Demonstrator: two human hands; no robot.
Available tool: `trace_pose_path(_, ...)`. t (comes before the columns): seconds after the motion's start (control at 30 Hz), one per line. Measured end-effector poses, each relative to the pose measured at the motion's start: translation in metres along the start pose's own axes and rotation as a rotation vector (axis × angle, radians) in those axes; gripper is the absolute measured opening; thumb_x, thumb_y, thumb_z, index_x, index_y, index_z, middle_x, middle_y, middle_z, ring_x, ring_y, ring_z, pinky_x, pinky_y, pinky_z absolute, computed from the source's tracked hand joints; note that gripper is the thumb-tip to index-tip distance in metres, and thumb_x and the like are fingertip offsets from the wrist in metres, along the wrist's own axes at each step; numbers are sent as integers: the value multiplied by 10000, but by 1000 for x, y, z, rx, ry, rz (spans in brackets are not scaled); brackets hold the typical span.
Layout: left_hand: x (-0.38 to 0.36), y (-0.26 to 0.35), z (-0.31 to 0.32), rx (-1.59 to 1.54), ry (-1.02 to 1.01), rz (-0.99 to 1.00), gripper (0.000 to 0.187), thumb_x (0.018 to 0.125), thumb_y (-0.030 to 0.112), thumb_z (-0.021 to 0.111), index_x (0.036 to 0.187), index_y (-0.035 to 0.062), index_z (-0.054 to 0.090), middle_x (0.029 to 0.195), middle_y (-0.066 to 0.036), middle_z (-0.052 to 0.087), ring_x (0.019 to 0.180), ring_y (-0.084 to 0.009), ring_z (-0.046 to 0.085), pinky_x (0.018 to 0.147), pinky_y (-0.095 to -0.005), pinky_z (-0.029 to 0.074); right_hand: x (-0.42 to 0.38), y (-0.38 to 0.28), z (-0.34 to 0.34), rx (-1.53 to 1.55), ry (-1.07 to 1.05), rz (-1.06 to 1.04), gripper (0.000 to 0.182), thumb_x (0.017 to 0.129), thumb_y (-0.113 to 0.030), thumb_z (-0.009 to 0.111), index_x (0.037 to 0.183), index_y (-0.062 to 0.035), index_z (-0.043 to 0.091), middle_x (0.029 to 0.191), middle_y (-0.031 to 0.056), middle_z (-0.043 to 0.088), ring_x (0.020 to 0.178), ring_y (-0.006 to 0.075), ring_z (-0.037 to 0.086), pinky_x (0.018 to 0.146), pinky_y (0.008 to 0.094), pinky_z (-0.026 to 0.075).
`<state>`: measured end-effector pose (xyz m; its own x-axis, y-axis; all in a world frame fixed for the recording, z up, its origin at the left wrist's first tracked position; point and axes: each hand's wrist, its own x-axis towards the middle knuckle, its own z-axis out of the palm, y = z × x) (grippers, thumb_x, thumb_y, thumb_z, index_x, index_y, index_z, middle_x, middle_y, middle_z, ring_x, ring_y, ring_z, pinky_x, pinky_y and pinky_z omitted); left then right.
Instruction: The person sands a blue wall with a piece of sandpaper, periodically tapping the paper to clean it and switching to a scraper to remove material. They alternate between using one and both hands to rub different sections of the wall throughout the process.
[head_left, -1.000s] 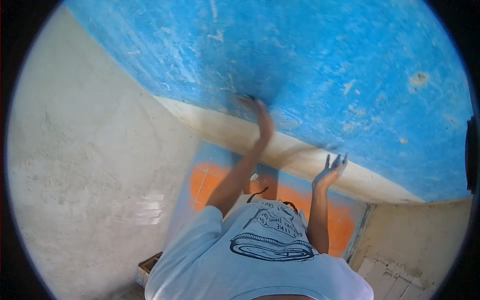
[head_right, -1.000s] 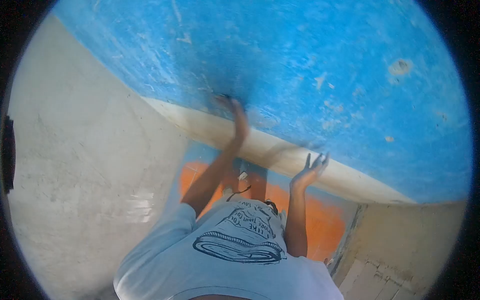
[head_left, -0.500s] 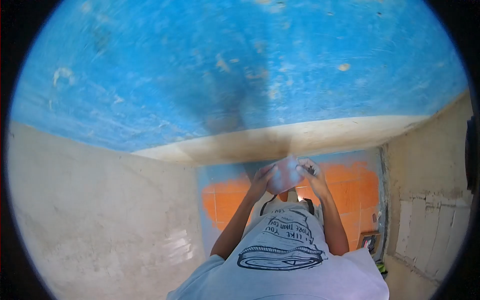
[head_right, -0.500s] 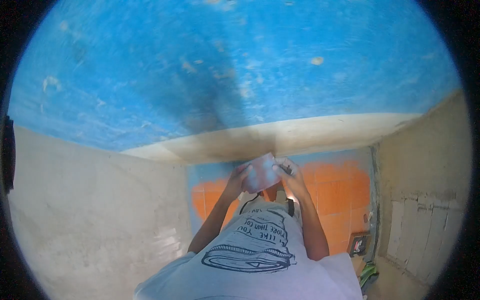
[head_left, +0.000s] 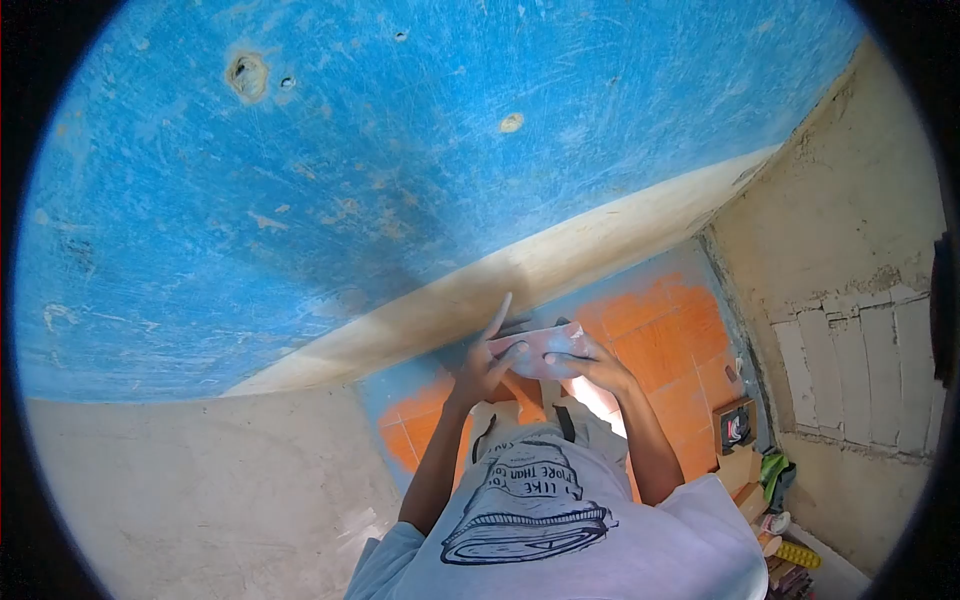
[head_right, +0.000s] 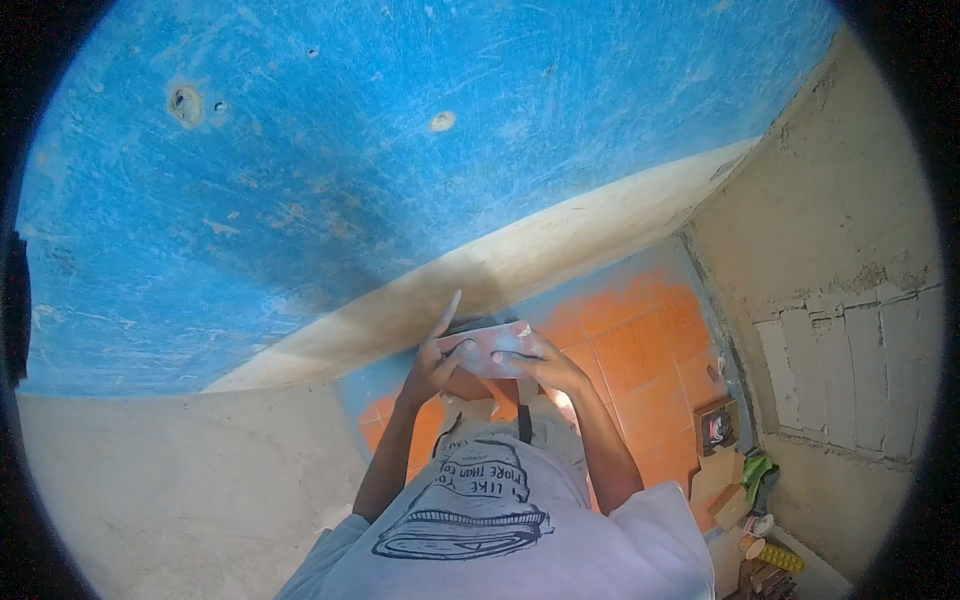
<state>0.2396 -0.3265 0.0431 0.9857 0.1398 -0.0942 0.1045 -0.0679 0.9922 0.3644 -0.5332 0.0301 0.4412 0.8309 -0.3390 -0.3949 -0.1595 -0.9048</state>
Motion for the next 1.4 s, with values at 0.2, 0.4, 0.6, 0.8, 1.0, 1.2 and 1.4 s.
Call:
trace_pose_path(0.2,8,-1,-30,330,403,125,767,991,131,623,1626,64,198,1667,-193,230,1481,-324,343,1198,-451,283,32,3,9,-94,79,-63,619,1012,-431,617,1448,-7,499,1423,126,555,1332,228,482,1104,371,387)
trace_pose_path(0.4,38,91,-100,944,946,536,790,1023,268,591,1632,55,135,1685,-260,-13,1548,-473,-26,1219,-606,72,73,-123,20,-220,460,-922,537,1112,-219,379,1600,-26,267,1666,161,265,1539,276,236,1231,398,208)
trace_pose_path(0.6,95,80,-135,1170,1250,556,795,1061,459,449,1636,55,78,1651,-322,-116,1506,-564,-91,1146,-733,7,167,-174,20,-779,865,-1271,606,1045,-124,465,1586,34,244,1658,299,133,1533,455,173,1231,529,165)
trace_pose_path(0.8,109,59,-149,1376,1325,539,771,1069,500,356,1630,37,103,1644,-343,-92,1498,-583,-81,1132,-751,-3,198,-128,31,-1050,678,-1138,693,985,-208,540,1537,108,267,1586,396,202,1484,554,189,1198,655,139)
trace_pose_path(1.0,109,54,-147,1358,1329,540,778,1065,515,356,1632,46,101,1647,-336,-87,1500,-573,-95,1142,-738,-18,174,-127,49,-1215,645,-1058,662,991,-214,520,1519,117,297,1589,341,271,1491,501,227,1196,665,126)
trace_pose_path(1.2,106,57,-145,1353,1313,523,787,1062,512,364,1631,45,86,1646,-339,-83,1501,-572,-96,1146,-731,-22,190,-159,51,-739,1156,-1009,677,986,-241,524,1535,85,297,1592,296,305,1503,446,243,1167,720,124)
trace_pose_path(1.4,104,63,-146,1378,1283,536,785,1060,496,379,1631,44,86,1646,-343,-71,1501,-576,-82,1146,-731,-19,186,-134,22,-1179,838,-924,669,1008,-249,470,1573,28,242,1626,298,226,1495,481,244,1164,738,82)
